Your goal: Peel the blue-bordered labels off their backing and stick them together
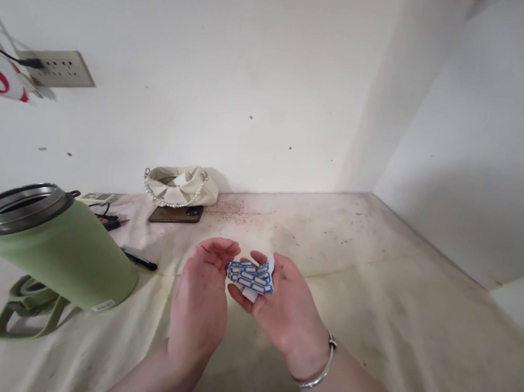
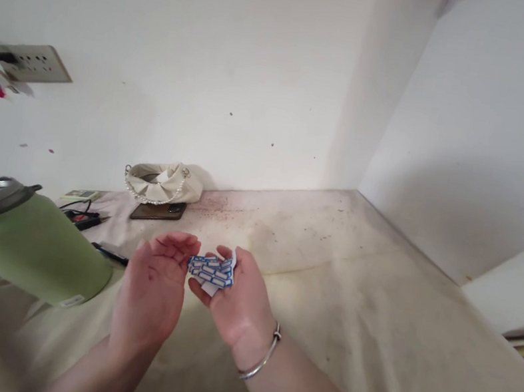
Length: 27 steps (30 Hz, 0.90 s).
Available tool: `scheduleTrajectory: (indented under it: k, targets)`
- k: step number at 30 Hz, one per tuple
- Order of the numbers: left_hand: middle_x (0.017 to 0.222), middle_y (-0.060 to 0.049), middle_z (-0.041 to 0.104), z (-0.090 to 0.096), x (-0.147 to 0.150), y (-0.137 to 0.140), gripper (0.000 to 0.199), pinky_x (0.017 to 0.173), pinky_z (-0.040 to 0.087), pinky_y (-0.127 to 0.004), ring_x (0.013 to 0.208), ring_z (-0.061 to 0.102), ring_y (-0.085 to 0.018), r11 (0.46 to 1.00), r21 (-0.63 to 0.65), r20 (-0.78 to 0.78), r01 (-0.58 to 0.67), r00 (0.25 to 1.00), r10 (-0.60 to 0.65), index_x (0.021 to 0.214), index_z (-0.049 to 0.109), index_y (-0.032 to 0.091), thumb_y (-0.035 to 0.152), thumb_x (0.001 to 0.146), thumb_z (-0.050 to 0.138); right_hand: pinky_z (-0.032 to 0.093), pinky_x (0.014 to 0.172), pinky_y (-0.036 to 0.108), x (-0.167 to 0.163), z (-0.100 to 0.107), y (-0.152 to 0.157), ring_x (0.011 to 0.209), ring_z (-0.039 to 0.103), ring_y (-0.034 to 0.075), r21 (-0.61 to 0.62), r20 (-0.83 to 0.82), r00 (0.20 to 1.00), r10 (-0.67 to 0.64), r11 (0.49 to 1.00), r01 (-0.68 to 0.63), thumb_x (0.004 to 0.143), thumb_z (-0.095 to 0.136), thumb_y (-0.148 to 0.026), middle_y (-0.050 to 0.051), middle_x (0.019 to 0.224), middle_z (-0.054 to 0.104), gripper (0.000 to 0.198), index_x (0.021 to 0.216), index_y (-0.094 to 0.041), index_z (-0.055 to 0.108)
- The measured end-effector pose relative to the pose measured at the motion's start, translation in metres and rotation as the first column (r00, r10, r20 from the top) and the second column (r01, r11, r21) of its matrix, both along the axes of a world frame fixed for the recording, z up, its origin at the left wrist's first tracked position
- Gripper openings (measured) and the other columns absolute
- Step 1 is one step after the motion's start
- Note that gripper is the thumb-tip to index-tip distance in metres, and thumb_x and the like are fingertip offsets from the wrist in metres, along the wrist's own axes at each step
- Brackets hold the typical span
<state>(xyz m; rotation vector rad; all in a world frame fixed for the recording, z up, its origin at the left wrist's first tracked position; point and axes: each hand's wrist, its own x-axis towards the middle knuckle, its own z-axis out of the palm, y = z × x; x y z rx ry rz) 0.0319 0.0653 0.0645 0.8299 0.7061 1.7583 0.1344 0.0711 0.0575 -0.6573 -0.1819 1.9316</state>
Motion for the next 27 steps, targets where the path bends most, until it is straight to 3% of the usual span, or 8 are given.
scheduleTrajectory:
  k: [4, 10, 20, 27]
  targets:
    - [0.086, -0.003, 0.061, 0.005, -0.005, 0.003, 0.031, 0.089, 0.038, -0.032, 0.089, 0.054, -0.017, 0.998, 0.045, -0.016, -0.039, 0.999, 0.039, 0.08, 0.066, 0.019, 0.039, 0.086, 0.042, 0.048, 0.076, 0.035, 0.01, 0.008, 0.002, 0.081, 0.06, 0.019, 0.157, 0.134, 0.98, -0.15, 0.979, 0.128, 0.078, 0.05, -0.035, 0.006, 0.092, 0.064, 0.019, 0.084, -0.019, 0.058]
    - [0.083, -0.003, 0.06, 0.011, -0.011, 0.006, 0.03, 0.086, 0.038, -0.031, 0.085, 0.054, -0.016, 0.991, -0.02, -0.033, -0.132, 0.991, 0.132, 0.077, 0.064, 0.02, 0.033, 0.087, 0.039, 0.048, 0.079, 0.037, 0.021, 0.014, 0.002, 0.095, 0.056, 0.021, 0.362, 0.235, 0.924, -0.303, 0.909, 0.206, 0.076, 0.053, -0.032, 0.004, 0.098, 0.063, 0.015, 0.079, -0.02, 0.063]
    - [0.081, -0.002, 0.06, 0.01, -0.011, 0.008, 0.026, 0.082, 0.04, -0.032, 0.082, 0.055, -0.016, 0.991, -0.046, -0.085, -0.125, 0.989, 0.121, 0.075, 0.062, 0.021, 0.028, 0.084, 0.04, 0.044, 0.089, 0.038, 0.023, 0.019, -0.007, 0.103, 0.054, 0.02, 0.535, 0.357, 0.88, -0.313, 0.841, 0.081, 0.084, 0.042, -0.034, 0.003, 0.105, 0.062, 0.025, 0.09, -0.022, 0.064]
    - [0.08, -0.002, 0.058, 0.007, -0.01, 0.008, 0.022, 0.081, 0.042, -0.032, 0.081, 0.055, -0.016, 0.993, -0.04, -0.121, -0.111, 0.987, 0.106, 0.074, 0.062, 0.02, 0.028, 0.084, 0.043, 0.035, 0.101, 0.041, 0.025, 0.023, -0.011, 0.113, 0.05, 0.019, 0.605, 0.346, 0.87, -0.351, 0.792, 0.079, 0.086, 0.04, -0.03, 0.0, 0.108, 0.062, 0.025, 0.092, -0.025, 0.064]
